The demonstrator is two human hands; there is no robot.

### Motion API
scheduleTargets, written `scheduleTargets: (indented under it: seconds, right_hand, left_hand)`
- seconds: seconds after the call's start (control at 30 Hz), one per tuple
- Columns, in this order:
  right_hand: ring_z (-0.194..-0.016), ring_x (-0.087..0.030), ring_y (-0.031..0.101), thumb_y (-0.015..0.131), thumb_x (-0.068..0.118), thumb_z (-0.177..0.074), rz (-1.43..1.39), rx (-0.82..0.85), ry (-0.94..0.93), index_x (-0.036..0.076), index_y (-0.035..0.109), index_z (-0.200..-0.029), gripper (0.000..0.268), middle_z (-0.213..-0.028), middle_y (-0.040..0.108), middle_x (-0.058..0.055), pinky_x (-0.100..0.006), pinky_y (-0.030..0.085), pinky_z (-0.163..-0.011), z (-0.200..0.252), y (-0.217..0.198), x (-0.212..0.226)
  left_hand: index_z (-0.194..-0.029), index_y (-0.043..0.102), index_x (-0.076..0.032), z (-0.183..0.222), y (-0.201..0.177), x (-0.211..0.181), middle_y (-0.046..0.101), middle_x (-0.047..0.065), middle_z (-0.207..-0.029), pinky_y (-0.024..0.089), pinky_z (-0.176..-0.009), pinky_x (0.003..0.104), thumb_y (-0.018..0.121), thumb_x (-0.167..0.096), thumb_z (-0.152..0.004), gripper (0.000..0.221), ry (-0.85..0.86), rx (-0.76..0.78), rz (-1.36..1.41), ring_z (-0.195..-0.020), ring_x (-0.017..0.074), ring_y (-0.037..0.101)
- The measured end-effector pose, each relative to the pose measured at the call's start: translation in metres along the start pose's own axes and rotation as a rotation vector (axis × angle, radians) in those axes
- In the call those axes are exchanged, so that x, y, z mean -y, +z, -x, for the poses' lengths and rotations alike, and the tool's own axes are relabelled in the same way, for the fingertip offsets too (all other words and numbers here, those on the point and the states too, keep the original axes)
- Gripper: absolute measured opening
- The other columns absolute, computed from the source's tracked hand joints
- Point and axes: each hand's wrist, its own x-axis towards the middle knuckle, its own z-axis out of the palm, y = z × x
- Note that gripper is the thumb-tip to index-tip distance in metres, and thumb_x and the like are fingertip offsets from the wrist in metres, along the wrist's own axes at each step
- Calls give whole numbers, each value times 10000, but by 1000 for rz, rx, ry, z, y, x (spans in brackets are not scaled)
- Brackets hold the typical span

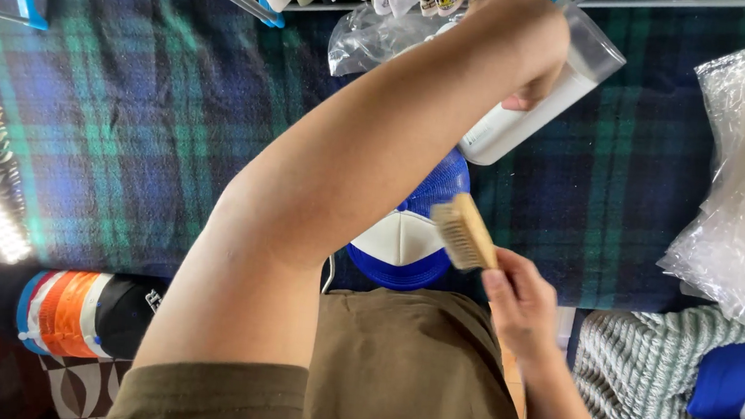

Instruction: Steaming and brushing a blue and white cap on a hat form to remove wrinkles and restore its shape.

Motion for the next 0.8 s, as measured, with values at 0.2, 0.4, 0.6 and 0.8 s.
scheduleTargets:
  seconds: [0.2, 0.4, 0.6, 0.8]
  right_hand:
    - [-501, -168, 571, 351, 298, -1074, 91, -139, -66, 68, 546, -1153, 312, -568, 557, 15, -358, 452, -543, -43, 54, -14]
    - [-468, -127, 439, 425, 424, -1091, -245, -174, 270, 102, 515, -1118, 336, -642, 456, -19, -278, 326, -399, -59, 28, -13]
    - [-407, -120, 443, 463, 405, -1092, -269, -140, 211, 117, 533, -1097, 297, -579, 462, -13, -248, 312, -364, -45, 20, -38]
    - [-403, -155, 530, 507, 385, -1086, -323, -249, 189, 90, 530, -1117, 298, -819, 512, -34, -256, 331, -318, -59, 12, -76]
  left_hand:
    - [-1298, 603, -138, 15, 28, 34, 624, 46, -1177, 552, -882, 425, 575, -259, -935, 384, -157, -104, 206, -1081, 288, 645]
    - [-1002, 750, -97, 110, 53, 50, 724, 97, -912, 562, -587, 466, 648, -212, -780, 270, -5, -487, 222, -801, 351, 706]
    - [-992, 753, -163, 117, 56, -6, 733, 55, -951, 604, -685, 462, 614, -280, -905, 201, 44, -273, 189, -851, 304, 717]
    - [-1213, 708, -283, 32, 34, -80, 697, -77, -1206, 585, -840, 381, 758, -360, -859, 366, -45, -120, 178, -1115, 186, 682]
